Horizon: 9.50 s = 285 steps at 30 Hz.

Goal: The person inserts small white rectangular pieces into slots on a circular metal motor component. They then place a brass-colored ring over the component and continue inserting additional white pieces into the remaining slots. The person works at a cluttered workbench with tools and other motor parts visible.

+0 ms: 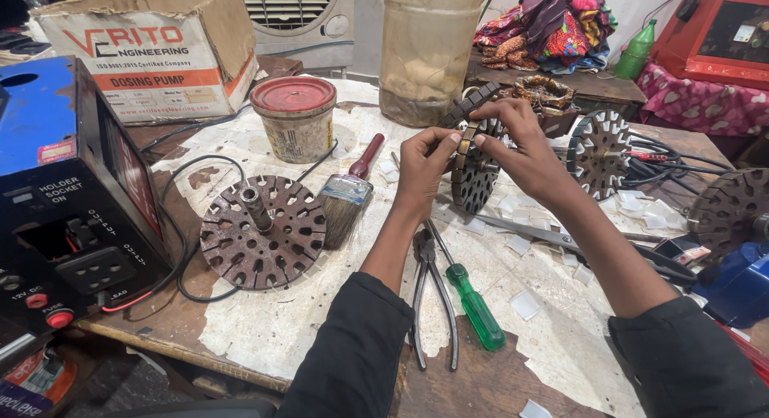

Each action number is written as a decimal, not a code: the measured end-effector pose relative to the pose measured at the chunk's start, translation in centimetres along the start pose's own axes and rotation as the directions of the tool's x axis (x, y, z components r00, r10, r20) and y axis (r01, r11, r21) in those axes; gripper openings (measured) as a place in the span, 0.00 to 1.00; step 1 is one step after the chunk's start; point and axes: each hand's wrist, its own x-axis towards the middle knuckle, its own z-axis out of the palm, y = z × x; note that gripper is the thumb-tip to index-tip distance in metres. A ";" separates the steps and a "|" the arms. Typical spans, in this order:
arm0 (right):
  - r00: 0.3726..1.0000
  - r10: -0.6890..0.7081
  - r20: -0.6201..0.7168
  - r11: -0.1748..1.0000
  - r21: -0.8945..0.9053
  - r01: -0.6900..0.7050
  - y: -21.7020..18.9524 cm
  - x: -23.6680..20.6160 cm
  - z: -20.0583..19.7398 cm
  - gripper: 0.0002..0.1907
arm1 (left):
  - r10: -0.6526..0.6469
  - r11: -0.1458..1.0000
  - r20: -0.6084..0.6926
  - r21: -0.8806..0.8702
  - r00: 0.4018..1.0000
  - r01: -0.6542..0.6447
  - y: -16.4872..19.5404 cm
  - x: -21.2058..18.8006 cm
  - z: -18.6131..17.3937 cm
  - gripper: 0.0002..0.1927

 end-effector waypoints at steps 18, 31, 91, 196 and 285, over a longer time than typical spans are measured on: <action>0.998 0.009 0.057 0.957 0.288 -0.025 0.9 0.4 -0.3 0.19 | 0.012 1.000 0.019 0.022 1.000 -0.012 0.2 -0.2 0.2 0.10; 0.999 0.003 0.032 0.952 0.304 -0.013 1.1 0.5 0.0 0.18 | 0.014 1.000 0.019 0.005 1.000 -0.014 -0.2 -0.1 0.0 0.09; 0.994 0.032 -0.103 0.884 0.468 0.020 1.2 -0.2 1.2 0.16 | -0.045 0.998 0.049 0.039 0.998 0.043 -0.3 0.2 0.5 0.08; 0.997 0.021 -0.079 0.888 0.460 0.018 1.9 -0.5 1.7 0.20 | 0.007 1.000 0.063 -0.009 0.998 -0.006 -1.4 0.3 0.6 0.06; 0.937 0.186 -0.296 0.979 0.140 -0.150 1.5 -2.7 1.5 0.16 | 0.166 0.939 -0.087 0.317 0.982 -0.130 -0.1 -2.8 2.5 0.17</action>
